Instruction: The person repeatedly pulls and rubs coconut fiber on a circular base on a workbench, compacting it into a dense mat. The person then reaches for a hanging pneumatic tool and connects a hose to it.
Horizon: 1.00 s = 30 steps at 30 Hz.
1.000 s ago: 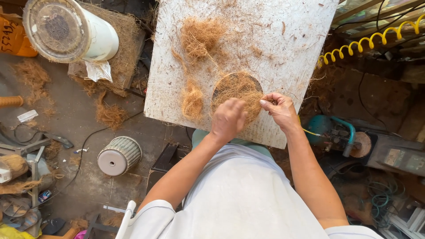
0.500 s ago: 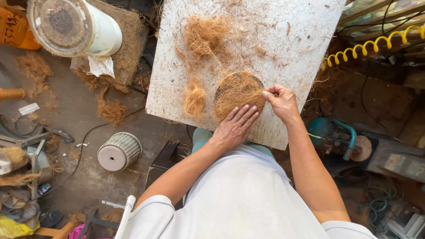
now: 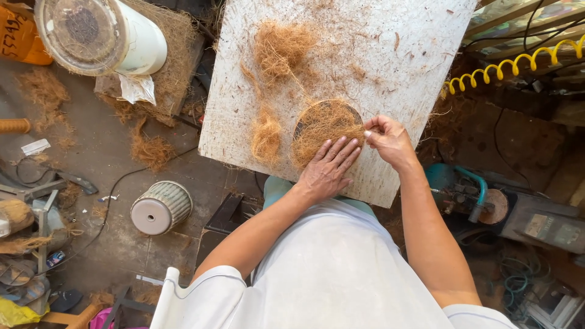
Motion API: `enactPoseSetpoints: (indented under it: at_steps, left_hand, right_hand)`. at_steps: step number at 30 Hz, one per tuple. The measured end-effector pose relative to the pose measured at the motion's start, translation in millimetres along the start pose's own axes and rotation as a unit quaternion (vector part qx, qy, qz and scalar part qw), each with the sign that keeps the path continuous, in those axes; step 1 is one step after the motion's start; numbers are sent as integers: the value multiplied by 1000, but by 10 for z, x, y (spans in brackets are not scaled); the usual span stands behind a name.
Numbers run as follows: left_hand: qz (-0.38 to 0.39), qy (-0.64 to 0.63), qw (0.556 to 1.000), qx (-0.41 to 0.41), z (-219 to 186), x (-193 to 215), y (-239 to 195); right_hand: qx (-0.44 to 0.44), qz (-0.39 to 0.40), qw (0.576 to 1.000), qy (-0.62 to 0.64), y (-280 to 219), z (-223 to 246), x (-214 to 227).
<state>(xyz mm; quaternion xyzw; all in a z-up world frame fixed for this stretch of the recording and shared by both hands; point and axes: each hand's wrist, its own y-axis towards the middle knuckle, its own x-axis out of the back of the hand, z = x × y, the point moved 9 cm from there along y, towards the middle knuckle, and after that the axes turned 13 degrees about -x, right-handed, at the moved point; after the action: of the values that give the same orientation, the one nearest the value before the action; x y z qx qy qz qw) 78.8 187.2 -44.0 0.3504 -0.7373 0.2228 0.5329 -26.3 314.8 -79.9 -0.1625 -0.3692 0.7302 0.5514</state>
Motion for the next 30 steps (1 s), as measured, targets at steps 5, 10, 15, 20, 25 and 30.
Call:
enactPoseSetpoints:
  at_steps: [5, 10, 15, 20, 25, 30]
  left_hand:
    - [28, -6, 1000, -6, 3, 12, -21]
    - [24, -43, 998, -34, 42, 28, -45]
    - [-254, -87, 963, -9, 231, 359, -187]
    - [-141, 29, 986, 83, 600, 90, -294]
    - [-87, 45, 987, 129, 681, 110, -311]
    - [-96, 38, 987, 122, 681, 103, -296]
  right_hand:
    - [61, -58, 995, -54, 113, 152, 35]
    - [147, -106, 976, -122, 36, 421, -82]
    - [270, -203, 920, -199, -378, 752, -65]
    - [347, -193, 825, -402, -577, 605, -625]
    - [400, -199, 742, -499, -558, 323, -902]
    - [374, -196, 747, -514, -577, 324, -894]
